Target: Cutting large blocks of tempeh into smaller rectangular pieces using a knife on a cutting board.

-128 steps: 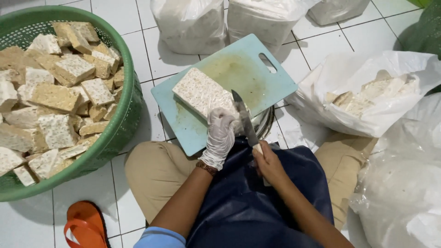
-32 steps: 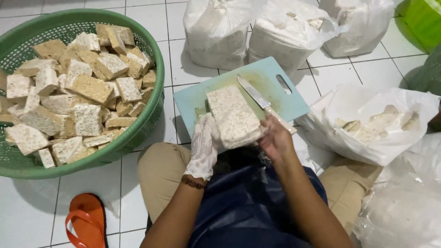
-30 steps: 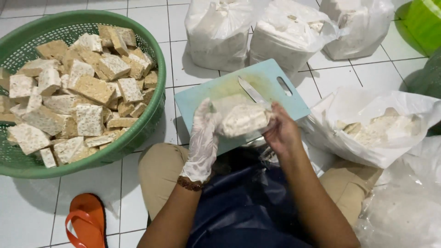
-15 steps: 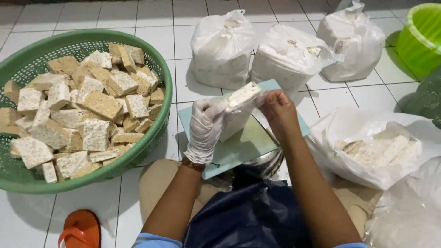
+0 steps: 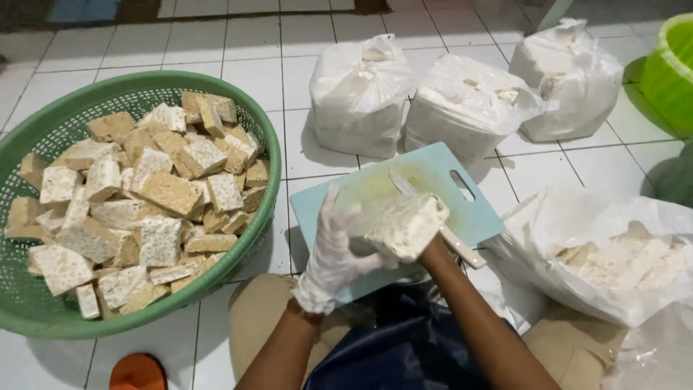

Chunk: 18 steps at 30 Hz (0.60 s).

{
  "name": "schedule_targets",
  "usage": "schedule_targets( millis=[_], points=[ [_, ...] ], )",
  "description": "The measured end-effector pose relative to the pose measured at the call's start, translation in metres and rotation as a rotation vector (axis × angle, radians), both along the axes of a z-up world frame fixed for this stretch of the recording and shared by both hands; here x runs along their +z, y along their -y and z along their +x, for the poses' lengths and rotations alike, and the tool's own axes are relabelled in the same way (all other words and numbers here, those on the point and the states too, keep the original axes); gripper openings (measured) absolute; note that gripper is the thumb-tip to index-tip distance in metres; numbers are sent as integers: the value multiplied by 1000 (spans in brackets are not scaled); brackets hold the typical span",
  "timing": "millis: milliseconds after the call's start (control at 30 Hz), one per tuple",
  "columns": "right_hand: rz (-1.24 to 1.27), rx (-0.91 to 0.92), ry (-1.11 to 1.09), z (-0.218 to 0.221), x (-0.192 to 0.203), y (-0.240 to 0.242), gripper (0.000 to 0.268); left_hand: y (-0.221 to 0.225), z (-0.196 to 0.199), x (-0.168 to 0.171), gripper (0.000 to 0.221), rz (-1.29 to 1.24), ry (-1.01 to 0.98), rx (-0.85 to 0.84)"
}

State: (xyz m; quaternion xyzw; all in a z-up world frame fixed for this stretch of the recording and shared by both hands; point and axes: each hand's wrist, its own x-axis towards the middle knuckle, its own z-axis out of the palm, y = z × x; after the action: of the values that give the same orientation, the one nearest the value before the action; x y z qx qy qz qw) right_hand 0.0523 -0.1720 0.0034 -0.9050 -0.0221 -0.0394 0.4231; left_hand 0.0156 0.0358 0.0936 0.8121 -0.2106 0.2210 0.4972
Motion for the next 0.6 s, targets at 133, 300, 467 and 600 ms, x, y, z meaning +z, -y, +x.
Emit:
schedule_targets(
  millis=[133,300,467,600],
  points=[
    [-25,51,15,-4,8,-17,7,36,-3,41,103,429,-136,-58],
    [-48,76,51,-3,24,-32,8,55,-6,-95,117,333,-380,-243],
    [-105,83,86,-10,42,-31,9,28,-7,10,77,50,-219,69],
    [-207,48,173,-8,78,-35,14,6,4,24,73,-539,-164,225]
  ],
)
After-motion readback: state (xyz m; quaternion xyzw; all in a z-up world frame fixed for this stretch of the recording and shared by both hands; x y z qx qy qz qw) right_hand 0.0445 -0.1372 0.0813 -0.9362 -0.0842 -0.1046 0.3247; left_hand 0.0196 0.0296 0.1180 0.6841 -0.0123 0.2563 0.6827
